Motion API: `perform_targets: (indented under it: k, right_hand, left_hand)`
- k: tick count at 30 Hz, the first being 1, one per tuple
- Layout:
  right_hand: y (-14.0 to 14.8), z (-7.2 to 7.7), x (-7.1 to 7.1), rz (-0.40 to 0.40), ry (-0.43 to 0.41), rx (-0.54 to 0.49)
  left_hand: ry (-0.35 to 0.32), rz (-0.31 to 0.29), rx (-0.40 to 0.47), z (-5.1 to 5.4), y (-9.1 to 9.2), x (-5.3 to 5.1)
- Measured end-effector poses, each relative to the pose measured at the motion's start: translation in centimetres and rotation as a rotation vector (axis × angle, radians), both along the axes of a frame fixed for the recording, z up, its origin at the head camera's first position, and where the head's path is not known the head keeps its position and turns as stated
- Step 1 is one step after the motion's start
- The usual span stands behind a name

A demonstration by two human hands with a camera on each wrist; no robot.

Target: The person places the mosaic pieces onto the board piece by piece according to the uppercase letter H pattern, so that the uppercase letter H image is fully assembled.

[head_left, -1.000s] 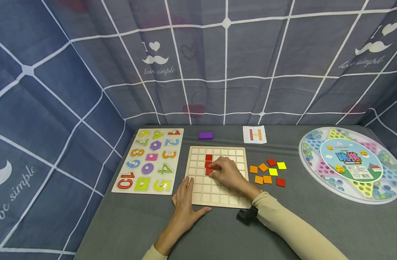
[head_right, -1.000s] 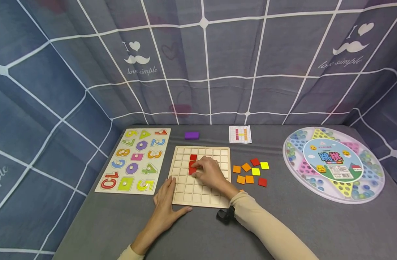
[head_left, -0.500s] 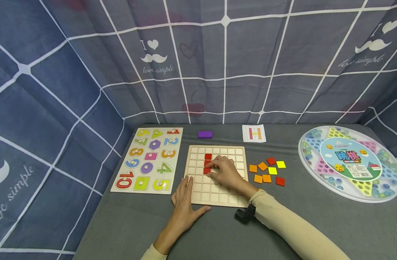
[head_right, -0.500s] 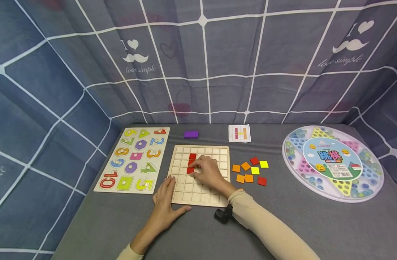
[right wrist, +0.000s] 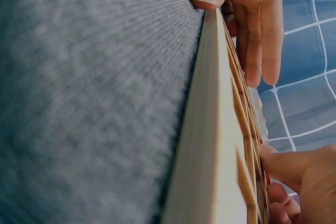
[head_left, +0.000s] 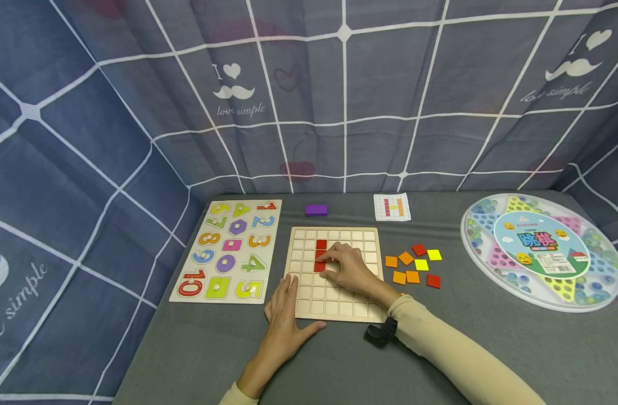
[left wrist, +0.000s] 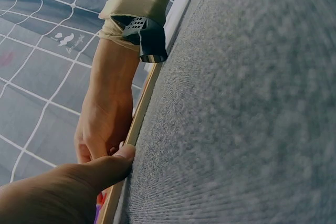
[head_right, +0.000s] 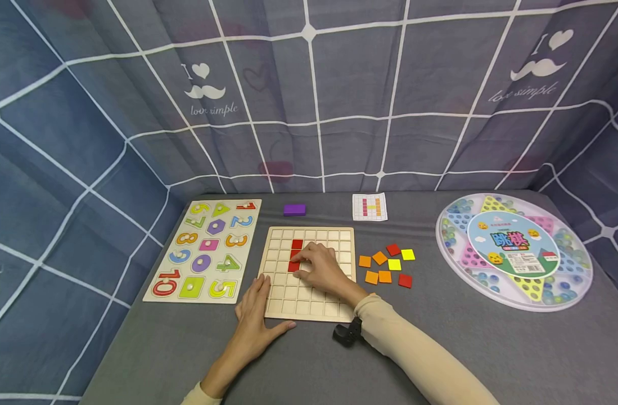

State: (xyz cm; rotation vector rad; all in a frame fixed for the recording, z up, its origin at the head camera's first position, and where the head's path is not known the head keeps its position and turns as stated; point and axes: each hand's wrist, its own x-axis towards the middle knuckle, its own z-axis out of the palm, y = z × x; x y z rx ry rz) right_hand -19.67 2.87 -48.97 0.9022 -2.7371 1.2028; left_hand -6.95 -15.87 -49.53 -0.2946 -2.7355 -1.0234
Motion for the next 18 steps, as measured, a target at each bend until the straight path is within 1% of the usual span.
perform_targets:
  k: [6, 18]
  right_hand:
    - [0.07, -0.04, 0.06, 0.011, 0.012, -0.001]
    - [0.02, 0.22, 0.27, 0.007, 0.012, -0.002]
  left_hand:
    - [-0.003, 0.001, -0.001, -0.13, -0.06, -0.10]
    - [0.000, -0.001, 0.001, 0.18, 0.04, 0.01]
